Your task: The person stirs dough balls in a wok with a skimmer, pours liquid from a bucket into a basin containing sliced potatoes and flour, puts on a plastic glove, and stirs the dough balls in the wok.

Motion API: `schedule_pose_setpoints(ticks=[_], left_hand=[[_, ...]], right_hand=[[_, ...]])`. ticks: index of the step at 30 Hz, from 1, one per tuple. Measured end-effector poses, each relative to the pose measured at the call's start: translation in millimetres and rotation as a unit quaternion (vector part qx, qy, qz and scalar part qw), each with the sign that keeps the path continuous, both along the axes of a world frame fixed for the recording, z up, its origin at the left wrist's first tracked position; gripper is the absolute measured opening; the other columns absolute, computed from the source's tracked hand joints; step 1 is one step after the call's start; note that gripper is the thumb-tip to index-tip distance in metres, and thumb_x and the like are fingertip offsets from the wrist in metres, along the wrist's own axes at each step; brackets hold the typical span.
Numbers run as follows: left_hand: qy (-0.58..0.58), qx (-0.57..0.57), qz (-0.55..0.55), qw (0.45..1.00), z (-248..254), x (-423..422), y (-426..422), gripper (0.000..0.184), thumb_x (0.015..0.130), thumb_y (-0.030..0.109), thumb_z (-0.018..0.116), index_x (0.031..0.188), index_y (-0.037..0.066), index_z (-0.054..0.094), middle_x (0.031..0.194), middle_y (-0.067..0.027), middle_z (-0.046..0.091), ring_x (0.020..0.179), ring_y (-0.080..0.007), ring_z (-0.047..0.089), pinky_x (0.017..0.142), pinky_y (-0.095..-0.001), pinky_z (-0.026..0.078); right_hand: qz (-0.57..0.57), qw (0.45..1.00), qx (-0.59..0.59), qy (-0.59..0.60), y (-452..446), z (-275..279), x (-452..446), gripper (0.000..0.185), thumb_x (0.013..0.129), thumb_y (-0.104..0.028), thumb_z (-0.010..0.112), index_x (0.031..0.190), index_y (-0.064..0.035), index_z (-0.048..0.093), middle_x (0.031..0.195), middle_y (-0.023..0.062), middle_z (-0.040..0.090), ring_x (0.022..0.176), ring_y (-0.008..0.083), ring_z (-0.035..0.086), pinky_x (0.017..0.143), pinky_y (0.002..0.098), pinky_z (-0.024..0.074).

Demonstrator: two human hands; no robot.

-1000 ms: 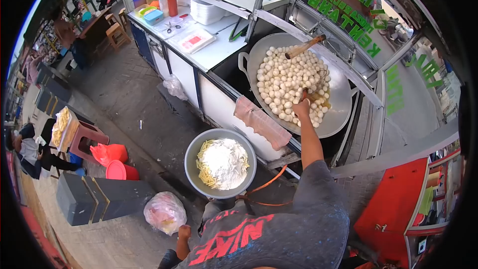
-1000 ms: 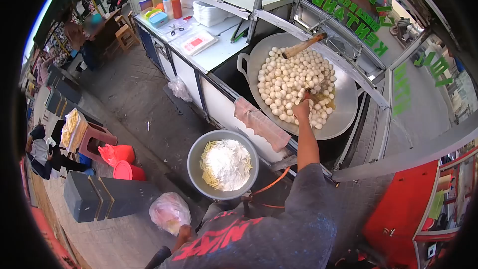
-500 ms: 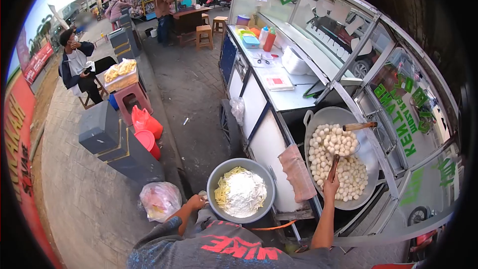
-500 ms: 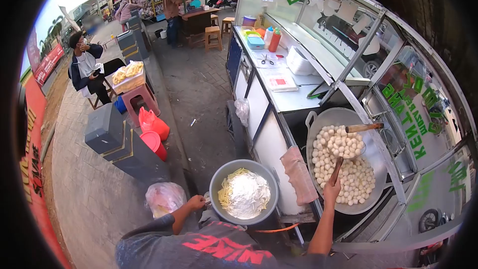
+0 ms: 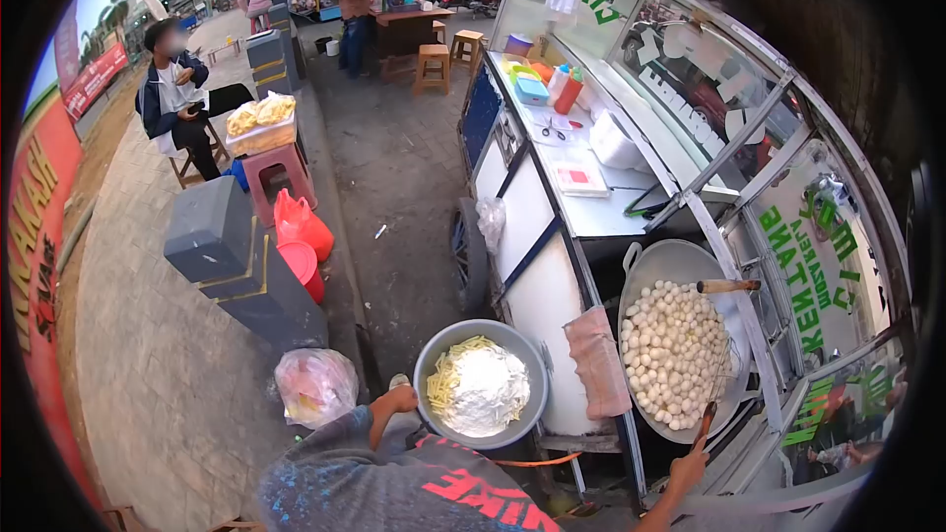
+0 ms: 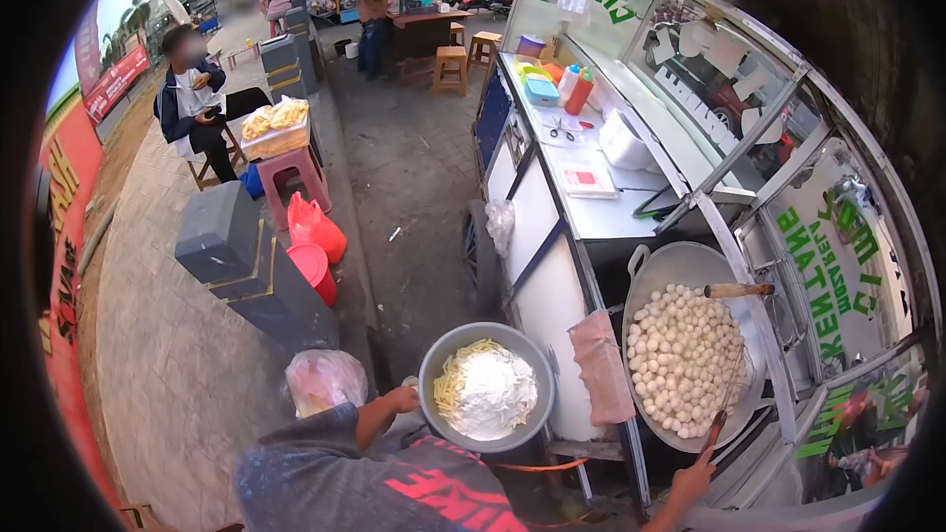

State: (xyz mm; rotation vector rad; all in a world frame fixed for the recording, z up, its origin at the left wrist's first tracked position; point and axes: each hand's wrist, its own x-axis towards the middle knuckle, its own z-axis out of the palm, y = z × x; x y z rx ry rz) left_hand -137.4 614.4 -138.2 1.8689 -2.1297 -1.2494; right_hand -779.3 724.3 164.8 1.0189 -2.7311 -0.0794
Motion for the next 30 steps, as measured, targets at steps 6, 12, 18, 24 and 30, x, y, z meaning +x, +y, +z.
schedule_pose_setpoints(ticks=[6, 12, 18, 24, 30], left_hand=[[-0.047, 0.076, 0.045, 0.995, -1.2, 26.5, 24.5, 0.028, 0.072, 0.028, 0.056, 0.085, 0.009, 0.072, 0.085, -0.0161, 0.068, 0.082, -0.0323, 0.066, 0.077, -0.0412, 0.051], [-0.040, 0.066, 0.099, 0.992, -20.5, 55.6, 61.1, 0.027, 0.070, 0.027, 0.056, 0.082, 0.010, 0.072, 0.085, -0.0171, 0.068, 0.082, -0.0328, 0.065, 0.076, -0.0422, 0.051], [-0.045, 0.058, 0.134, 0.988, -28.3, 57.5, 70.4, 0.026, 0.071, 0.028, 0.056, 0.080, 0.008, 0.070, 0.084, -0.0179, 0.068, 0.082, -0.0338, 0.065, 0.076, -0.0434, 0.051], [-0.015, 0.015, 0.143, 0.989, 10.6, 35.1, 44.0, 0.027, 0.072, 0.025, 0.057, 0.086, 0.006, 0.070, 0.086, -0.0181, 0.068, 0.083, -0.0334, 0.065, 0.076, -0.0425, 0.051], [-0.021, 0.038, 0.079, 0.996, 27.9, 10.1, 29.2, 0.026, 0.073, 0.023, 0.055, 0.085, 0.006, 0.070, 0.089, -0.0193, 0.067, 0.086, -0.0329, 0.065, 0.080, -0.0418, 0.050]], right_hand=[[-0.033, 0.987, 0.005, -0.157, -42.8, -17.7, -31.2, 0.078, 0.066, 0.001, 0.063, 0.137, -0.0028, 0.032, 0.112, 0.0266, 0.058, 0.107, 0.0389, 0.056, 0.091, 0.0445, 0.0445], [0.097, 0.919, -0.289, -0.249, -176.7, -169.9, -65.8, 0.076, 0.064, 0.006, 0.049, 0.138, -0.0013, 0.031, 0.126, 0.0246, 0.050, 0.114, 0.0374, 0.051, 0.097, 0.0386, 0.0396], [-0.129, 0.512, -0.450, -0.720, -270.9, -119.7, -23.7, 0.017, 0.067, 0.003, 0.052, 0.081, -0.0058, 0.050, 0.068, 0.0064, 0.054, 0.044, 0.0158, 0.046, 0.042, 0.0262, 0.0429], [-0.029, 0.529, -0.433, -0.730, -228.2, -79.8, 0.2, 0.009, 0.072, 0.001, 0.050, 0.078, -0.0060, 0.051, 0.062, 0.0023, 0.050, 0.045, 0.0115, 0.046, 0.038, 0.0226, 0.0395], [0.110, 0.722, -0.376, -0.570, -130.1, -37.8, 73.2, 0.058, 0.072, 0.004, 0.047, 0.129, -0.0052, 0.042, 0.072, 0.0049, 0.051, 0.044, 0.0125, 0.044, 0.036, 0.0255, 0.0340]])
